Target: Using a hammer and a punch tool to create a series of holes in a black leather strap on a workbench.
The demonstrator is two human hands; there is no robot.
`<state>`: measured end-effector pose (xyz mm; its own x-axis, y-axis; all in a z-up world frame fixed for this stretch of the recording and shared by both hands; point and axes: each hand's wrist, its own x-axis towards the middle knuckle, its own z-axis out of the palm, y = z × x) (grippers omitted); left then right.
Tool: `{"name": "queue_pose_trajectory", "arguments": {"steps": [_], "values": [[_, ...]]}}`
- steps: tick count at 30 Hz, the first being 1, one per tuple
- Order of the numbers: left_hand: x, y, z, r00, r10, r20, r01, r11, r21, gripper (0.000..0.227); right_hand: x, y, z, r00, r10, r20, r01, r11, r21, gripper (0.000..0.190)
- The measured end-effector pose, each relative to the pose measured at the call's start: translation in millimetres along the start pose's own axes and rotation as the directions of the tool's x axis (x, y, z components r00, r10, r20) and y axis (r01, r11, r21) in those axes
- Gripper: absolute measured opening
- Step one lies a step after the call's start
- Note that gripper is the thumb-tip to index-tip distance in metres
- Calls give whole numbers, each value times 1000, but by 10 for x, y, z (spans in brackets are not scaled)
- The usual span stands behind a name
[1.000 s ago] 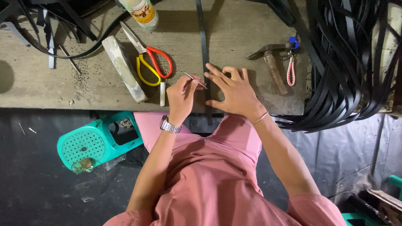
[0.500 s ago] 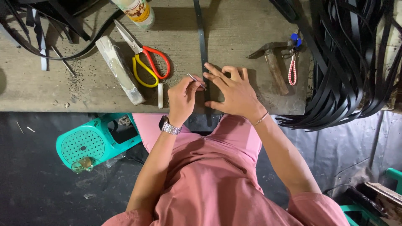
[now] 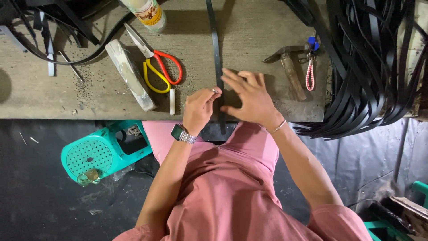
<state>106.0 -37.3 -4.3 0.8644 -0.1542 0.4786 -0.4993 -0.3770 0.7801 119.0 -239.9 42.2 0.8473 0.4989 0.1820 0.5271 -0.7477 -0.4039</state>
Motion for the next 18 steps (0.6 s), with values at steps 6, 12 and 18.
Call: {"name": "queue_pose_trajectory", "arguments": {"steps": [6, 12, 18], "values": [[40, 60, -17, 998, 60, 28, -61, 997, 50, 21, -198, 66, -399, 786, 473, -398, -616, 643, -455, 51], [27, 50, -13, 996, 73, 43, -75, 996, 42, 20, -406, 467, -203, 836, 412, -362, -546, 556, -627, 35], [25, 58, -4, 994, 84, 66, -92, 987, 134, 16, -391, 234, -594, 798, 587, -141, -544, 800, 254, 37]]}}
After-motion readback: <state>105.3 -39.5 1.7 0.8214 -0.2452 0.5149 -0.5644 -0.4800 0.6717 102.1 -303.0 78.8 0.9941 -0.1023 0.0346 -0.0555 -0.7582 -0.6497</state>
